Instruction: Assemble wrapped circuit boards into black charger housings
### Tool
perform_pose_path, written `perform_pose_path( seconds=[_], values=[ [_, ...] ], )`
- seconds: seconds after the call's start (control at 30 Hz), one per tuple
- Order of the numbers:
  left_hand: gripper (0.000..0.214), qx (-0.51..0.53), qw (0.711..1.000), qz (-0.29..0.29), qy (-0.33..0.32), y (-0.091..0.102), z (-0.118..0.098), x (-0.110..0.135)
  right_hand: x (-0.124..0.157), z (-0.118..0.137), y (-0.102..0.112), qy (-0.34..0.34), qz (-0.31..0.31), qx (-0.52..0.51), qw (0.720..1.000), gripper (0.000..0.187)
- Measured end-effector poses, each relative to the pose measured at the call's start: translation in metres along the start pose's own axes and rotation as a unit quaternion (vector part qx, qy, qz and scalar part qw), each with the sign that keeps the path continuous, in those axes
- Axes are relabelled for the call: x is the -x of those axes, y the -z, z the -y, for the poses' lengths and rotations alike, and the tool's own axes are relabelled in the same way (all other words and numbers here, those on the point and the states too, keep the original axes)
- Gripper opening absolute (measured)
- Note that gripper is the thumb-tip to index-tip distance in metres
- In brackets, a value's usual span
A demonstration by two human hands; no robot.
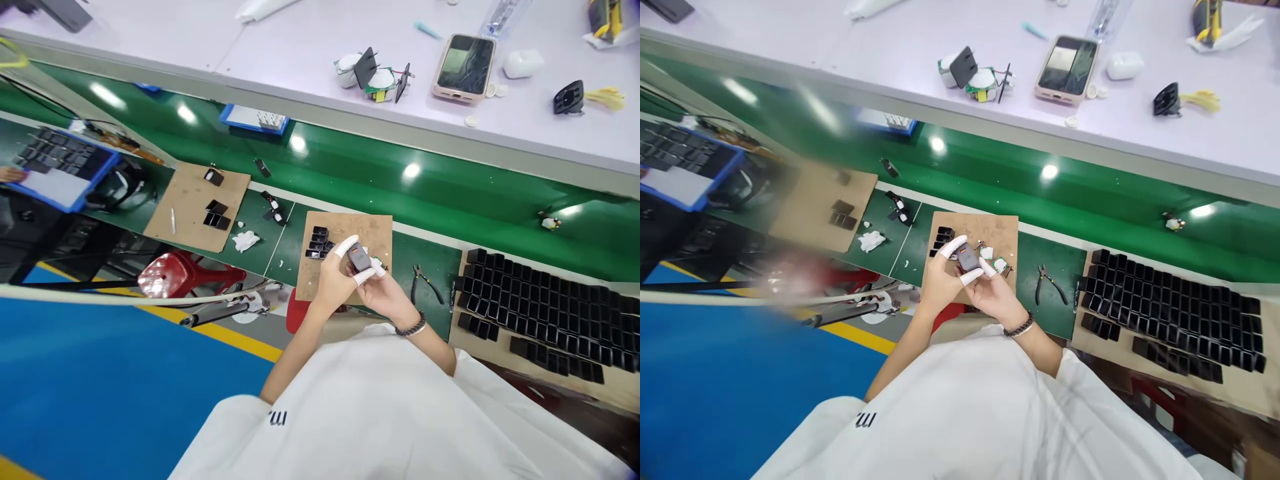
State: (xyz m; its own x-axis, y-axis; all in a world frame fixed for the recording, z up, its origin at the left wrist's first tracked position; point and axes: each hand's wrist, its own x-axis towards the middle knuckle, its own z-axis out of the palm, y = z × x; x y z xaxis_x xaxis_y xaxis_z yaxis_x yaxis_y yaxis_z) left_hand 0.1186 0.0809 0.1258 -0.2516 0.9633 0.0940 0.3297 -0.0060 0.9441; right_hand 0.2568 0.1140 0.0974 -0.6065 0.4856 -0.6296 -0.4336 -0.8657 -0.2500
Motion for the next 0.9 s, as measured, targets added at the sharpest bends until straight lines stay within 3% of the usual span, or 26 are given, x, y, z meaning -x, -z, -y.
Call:
perform_pose_path(
  seconds=[0.1,0.23,0.3,0.37,0.43,0.5,0.63,0.73,0.8,0.9],
  values=[
    [0.072,0.011,1.0,-0.018,-0.01,0.012,-0.03,0.009,0.03,0.002,-0.019,-0.077,0.012,-0.108,0.991,0.024],
    [0.076,0.021,0.999,-0.009,-0.028,0.017,-0.05,0.025,0.036,0.004,-0.023,-0.072,-0.038,-0.071,0.994,0.01],
    [0.078,0.019,0.999,-0.008,-0.038,0.017,-0.05,0.03,0.034,0.004,-0.021,-0.01,-0.058,-0.014,0.998,0.004],
    [0.081,0.042,0.998,-0.021,-0.031,0.017,-0.043,0.033,0.035,0.005,-0.019,0.129,-0.078,0.052,0.987,0.003],
    [0.081,0.104,0.994,-0.031,0.012,0.019,-0.031,0.034,0.042,0.008,-0.019,0.257,-0.095,0.097,0.957,0.012],
    [0.075,0.197,0.976,-0.008,0.093,0.022,-0.018,0.032,0.051,0.01,-0.02,0.316,-0.079,0.163,0.931,0.019],
    [0.072,0.361,0.878,0.099,0.299,0.028,-0.006,0.031,0.054,0.009,-0.021,0.366,-0.003,0.304,0.88,0.023],
    [0.068,0.415,0.816,0.136,0.379,0.027,-0.005,0.034,0.034,-0.003,-0.018,0.32,-0.035,0.197,0.926,0.022],
    [0.063,0.438,0.796,0.139,0.393,0.027,-0.002,0.036,0.016,-0.013,-0.01,0.241,-0.059,0.124,0.961,0.021],
    [0.052,0.491,0.767,0.118,0.397,0.027,0.013,0.038,-0.006,-0.023,0.01,0.147,-0.056,0.102,0.982,0.013]
  ],
)
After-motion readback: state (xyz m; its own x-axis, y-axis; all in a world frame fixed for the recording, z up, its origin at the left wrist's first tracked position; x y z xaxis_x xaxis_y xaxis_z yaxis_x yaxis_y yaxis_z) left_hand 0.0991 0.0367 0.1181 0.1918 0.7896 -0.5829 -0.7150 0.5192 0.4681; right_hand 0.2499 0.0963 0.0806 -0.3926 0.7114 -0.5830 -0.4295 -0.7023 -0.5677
